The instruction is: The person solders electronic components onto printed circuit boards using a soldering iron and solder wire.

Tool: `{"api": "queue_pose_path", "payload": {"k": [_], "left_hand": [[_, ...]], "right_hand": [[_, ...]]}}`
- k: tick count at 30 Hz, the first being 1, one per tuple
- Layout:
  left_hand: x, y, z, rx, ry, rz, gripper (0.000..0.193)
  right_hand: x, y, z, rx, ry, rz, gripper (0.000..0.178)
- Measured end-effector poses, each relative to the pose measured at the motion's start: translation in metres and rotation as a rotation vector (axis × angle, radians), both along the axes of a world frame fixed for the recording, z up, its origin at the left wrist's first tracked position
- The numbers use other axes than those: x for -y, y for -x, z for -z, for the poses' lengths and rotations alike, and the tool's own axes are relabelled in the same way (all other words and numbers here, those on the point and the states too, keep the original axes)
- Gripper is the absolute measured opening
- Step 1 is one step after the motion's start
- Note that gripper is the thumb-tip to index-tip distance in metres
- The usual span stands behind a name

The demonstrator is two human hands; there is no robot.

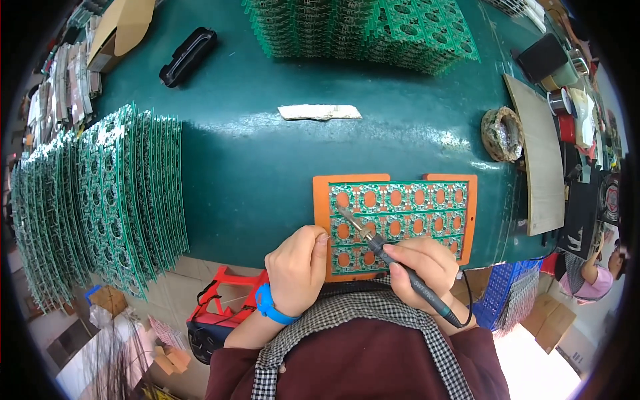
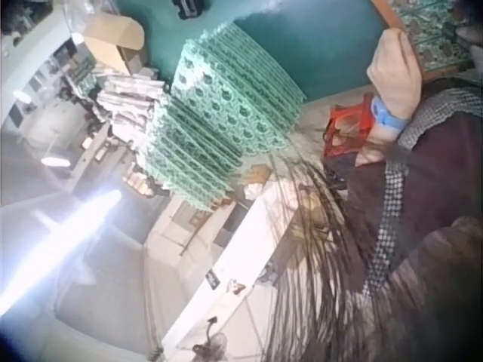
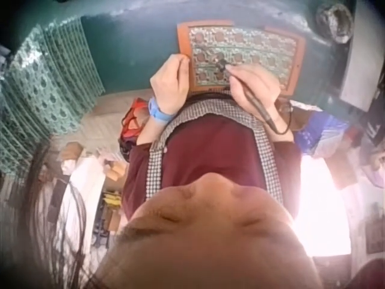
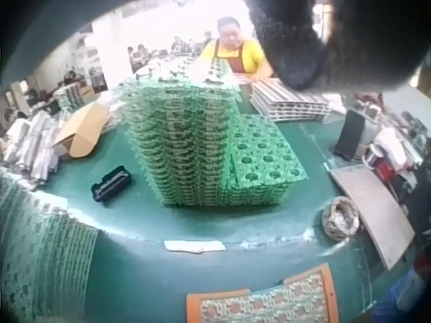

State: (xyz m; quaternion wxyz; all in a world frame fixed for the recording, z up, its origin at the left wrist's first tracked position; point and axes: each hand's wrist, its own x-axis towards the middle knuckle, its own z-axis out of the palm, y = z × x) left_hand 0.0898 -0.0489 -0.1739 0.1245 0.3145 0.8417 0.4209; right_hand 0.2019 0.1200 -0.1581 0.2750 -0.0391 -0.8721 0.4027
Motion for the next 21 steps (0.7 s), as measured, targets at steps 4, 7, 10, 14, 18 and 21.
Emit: {"api": "queue_pose_path", "payload": {"k": [4,7,10,14,18,21], "left_hand": [[-0.002,-0.001,-0.006,-0.069,0.04,0.021,0.008],[-0.006,-0.001,-0.01,-0.115,0.081,0.032,0.015],[-0.014,-0.006,-0.011,-0.231,0.172,0.02,0.02],[-0.02,-0.013,-0.011,-0.31,0.21,0.008,0.021],[-0.022,-0.014,-0.011,-0.319,0.248,-0.047,0.018],[-0.026,-0.014,-0.02,-0.342,0.14,-0.098,0.013]], "right_hand": [[-0.012,-0.012,-0.015,-0.049,-0.042,0.049,0.025],[-0.034,-0.058,-0.015,0.081,-0.19,0.343,0.025],[-0.063,-0.067,-0.003,0.007,-0.046,0.714,0.033],[-0.104,-0.064,0.01,-0.001,-0.328,0.768,0.03],[-0.106,-0.079,0.027,0.117,-0.164,0.678,0.033],[-0.103,-0.085,0.046,-0.211,0.49,0.549,0.027]]}}
